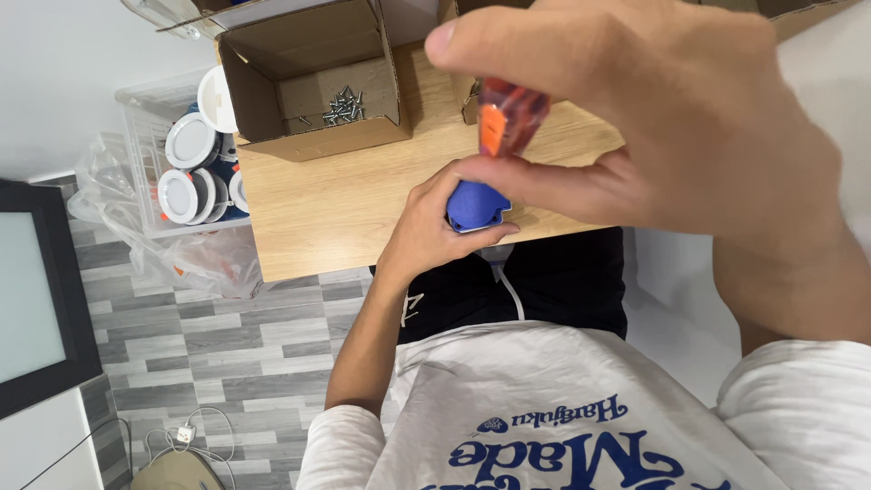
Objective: The person assembles small electrical components on a wooden table. They use a screwdriver to tighten screws into a blue plastic piece, then attach a white plastic housing. The person also handles a black socket-like component and places it into the blue piece before securing it with screws.
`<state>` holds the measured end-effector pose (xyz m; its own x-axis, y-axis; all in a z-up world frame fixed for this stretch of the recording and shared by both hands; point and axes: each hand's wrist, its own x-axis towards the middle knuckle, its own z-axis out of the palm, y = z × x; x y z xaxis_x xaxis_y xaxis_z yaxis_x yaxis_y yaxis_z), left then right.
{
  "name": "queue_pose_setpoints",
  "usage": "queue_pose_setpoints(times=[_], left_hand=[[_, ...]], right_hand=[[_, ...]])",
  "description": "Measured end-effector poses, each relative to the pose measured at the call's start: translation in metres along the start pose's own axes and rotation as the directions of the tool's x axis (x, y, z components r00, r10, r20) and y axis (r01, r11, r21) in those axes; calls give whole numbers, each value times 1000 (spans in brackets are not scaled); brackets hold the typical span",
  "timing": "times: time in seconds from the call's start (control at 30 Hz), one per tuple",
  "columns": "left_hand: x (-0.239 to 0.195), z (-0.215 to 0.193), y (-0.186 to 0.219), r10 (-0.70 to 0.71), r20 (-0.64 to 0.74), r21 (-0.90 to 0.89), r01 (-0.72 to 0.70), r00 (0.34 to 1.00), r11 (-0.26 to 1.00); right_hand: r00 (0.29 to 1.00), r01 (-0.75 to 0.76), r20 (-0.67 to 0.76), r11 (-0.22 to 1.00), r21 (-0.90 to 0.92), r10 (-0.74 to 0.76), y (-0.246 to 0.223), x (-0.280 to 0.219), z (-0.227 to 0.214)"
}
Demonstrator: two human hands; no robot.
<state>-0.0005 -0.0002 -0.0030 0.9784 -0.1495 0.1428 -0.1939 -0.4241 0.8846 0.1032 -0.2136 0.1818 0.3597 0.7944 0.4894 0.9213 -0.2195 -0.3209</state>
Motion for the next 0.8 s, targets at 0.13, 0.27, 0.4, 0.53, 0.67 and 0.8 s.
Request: queue_pose_setpoints(times=[0.13, 0.27, 0.4, 0.53, 0.67, 0.8], left_hand=[[-3, 5, -10, -104, -1, 90, 103, 995, 991], [-3, 4, -9, -87, 6, 105, 86, 996, 991], [0, 0, -3, 0, -8, 7, 0, 1000, 1000], [-1, 1, -6, -19, 9, 41, 19, 1000, 999], [-1, -1, -4, -27, 15, 35, 26, 1000, 999], [-2, 0, -2, 16, -9, 15, -16, 1000, 1000]], right_hand=[[998, -4, -58, 1000, 23, 5, -7, 2, 7], [989, 44, -138, 999, -32, -48, -6, 0, 15], [1000, 0, 3, 994, 113, -1, -11, 12, 1], [963, -183, 251, 920, 346, 97, -9, 17, -12], [969, -214, 219, 839, 500, 116, -6, 23, -14], [978, -189, 168, 860, 474, 123, -8, 20, -12]])
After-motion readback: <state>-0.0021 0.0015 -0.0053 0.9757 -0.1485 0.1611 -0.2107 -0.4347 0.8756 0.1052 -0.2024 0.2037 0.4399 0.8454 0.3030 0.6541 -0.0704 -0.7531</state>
